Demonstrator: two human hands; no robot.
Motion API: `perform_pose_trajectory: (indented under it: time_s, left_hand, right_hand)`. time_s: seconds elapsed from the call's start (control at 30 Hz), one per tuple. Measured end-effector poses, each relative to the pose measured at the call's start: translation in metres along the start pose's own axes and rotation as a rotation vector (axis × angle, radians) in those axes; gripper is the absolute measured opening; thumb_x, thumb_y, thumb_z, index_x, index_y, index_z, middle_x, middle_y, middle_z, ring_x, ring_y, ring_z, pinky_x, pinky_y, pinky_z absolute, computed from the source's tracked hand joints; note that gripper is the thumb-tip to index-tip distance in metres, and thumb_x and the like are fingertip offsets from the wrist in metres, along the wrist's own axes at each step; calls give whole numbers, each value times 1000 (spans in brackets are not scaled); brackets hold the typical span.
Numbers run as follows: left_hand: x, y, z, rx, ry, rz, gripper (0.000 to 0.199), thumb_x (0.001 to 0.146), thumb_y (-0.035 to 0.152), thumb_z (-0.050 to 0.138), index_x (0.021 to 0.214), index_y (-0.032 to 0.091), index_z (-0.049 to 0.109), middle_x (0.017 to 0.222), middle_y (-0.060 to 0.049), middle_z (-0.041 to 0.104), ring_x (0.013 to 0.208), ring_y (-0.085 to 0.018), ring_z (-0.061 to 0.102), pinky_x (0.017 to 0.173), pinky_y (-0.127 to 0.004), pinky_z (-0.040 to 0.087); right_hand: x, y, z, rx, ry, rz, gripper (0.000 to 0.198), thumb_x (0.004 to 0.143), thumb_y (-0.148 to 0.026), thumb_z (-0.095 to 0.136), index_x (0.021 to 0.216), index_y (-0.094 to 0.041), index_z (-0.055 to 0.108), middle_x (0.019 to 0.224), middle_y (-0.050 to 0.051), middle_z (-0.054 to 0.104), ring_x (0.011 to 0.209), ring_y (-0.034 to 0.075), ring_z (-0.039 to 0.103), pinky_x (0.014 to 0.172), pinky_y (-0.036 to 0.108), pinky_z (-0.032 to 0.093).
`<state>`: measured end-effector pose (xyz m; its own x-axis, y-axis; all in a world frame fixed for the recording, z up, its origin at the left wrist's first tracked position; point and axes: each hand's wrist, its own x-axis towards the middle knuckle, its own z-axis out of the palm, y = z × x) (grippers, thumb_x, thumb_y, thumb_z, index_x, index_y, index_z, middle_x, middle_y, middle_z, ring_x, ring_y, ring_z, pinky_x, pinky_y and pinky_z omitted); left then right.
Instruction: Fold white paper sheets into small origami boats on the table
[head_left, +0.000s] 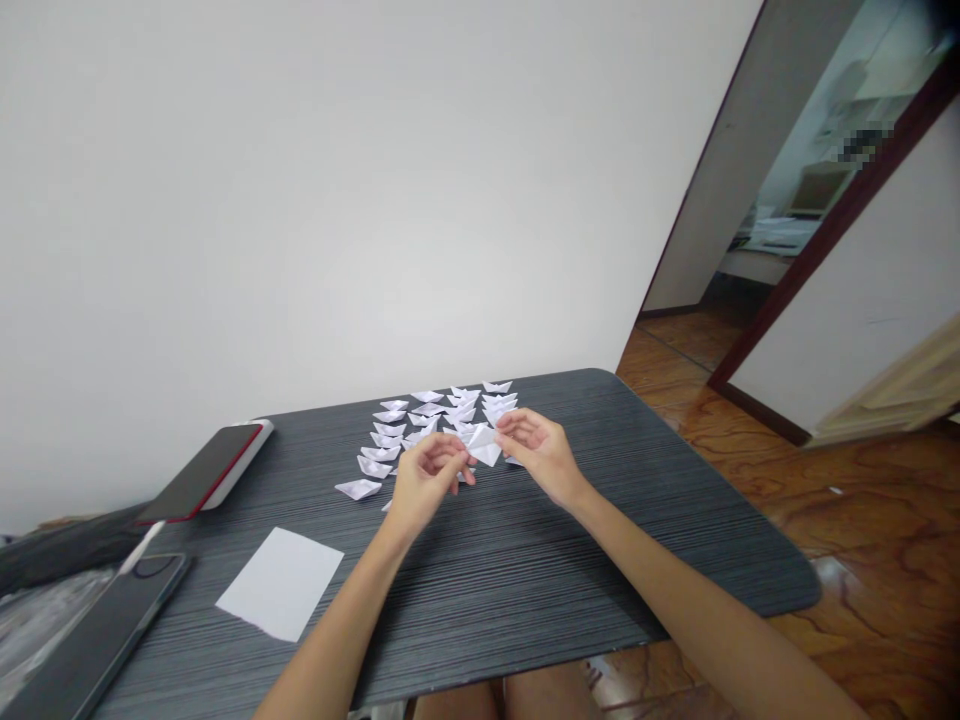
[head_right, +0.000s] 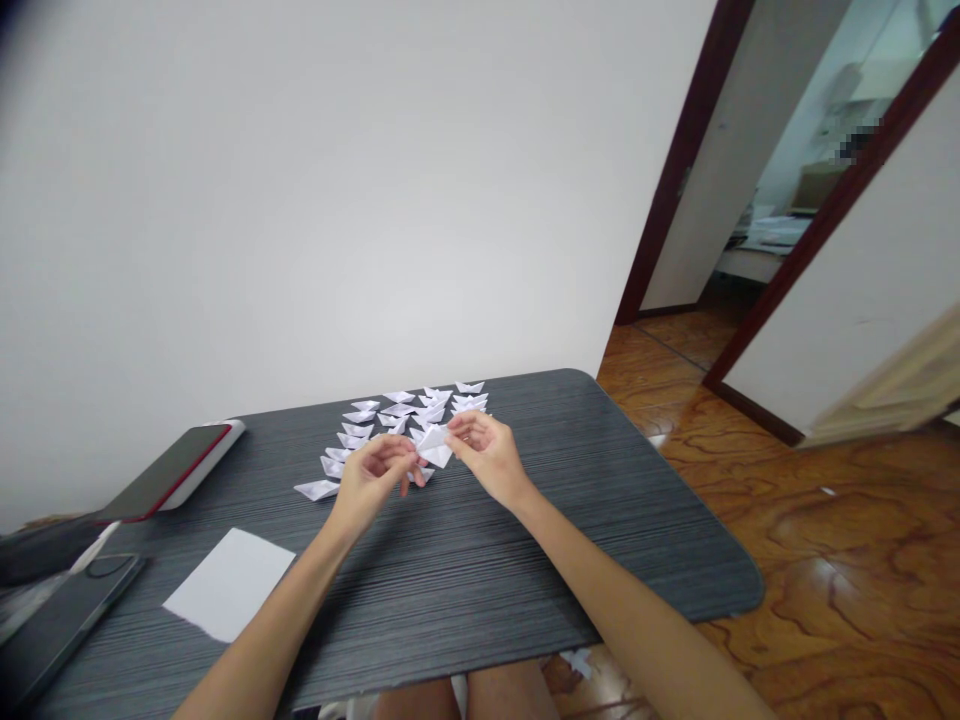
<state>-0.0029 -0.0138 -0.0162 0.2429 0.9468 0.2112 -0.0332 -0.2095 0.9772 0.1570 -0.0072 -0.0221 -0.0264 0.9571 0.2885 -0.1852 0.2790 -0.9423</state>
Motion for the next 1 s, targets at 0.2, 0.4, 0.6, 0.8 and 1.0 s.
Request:
perform_pose_trajectory:
  time_s: [0.2,0.4,0.6,0.8,1.0]
  left_hand:
    - [-2,1,4,4,-20,9,18,71,27,57,78,12,50,64,-4,61,50,-13,59,42,-21,43]
    - [-4,0,5,31,22,0,16,69,24,59,75,12,51,59,-3,63,54,-13,60,55,-23,47]
    - [-2,-5,4,58,45,-21,15,69,25,59,72,12,52,60,-4,64,57,-14,61,61,-25,48]
    - [1,-2,3,7,49,-124,20,63,27,64,70,11,54,60,-6,66,56,-16,62,59,-28,50]
    - [0,0,4,23,50,-136,21,63,28,64,69,11,54,59,-7,66,54,-16,62,55,-26,49]
  right_hand:
    - [-1,4,1,-13,-60,10,14,62,-24,65,72,-16,60,71,1,62,66,13,58,65,26,47]
    - [-1,5,1,-22,-52,-17,9,61,-20,65,69,-16,62,75,3,64,73,14,60,73,27,47]
    - [0,4,0,-24,-58,59,13,60,-23,65,70,-15,62,65,1,63,52,10,56,54,24,48]
    - [-2,6,0,-46,-13,30,14,59,-25,67,66,-15,62,64,2,63,46,9,53,47,23,45]
    - [-3,3,2,-58,5,11,14,60,-26,67,67,-14,62,63,2,63,44,10,54,47,24,45]
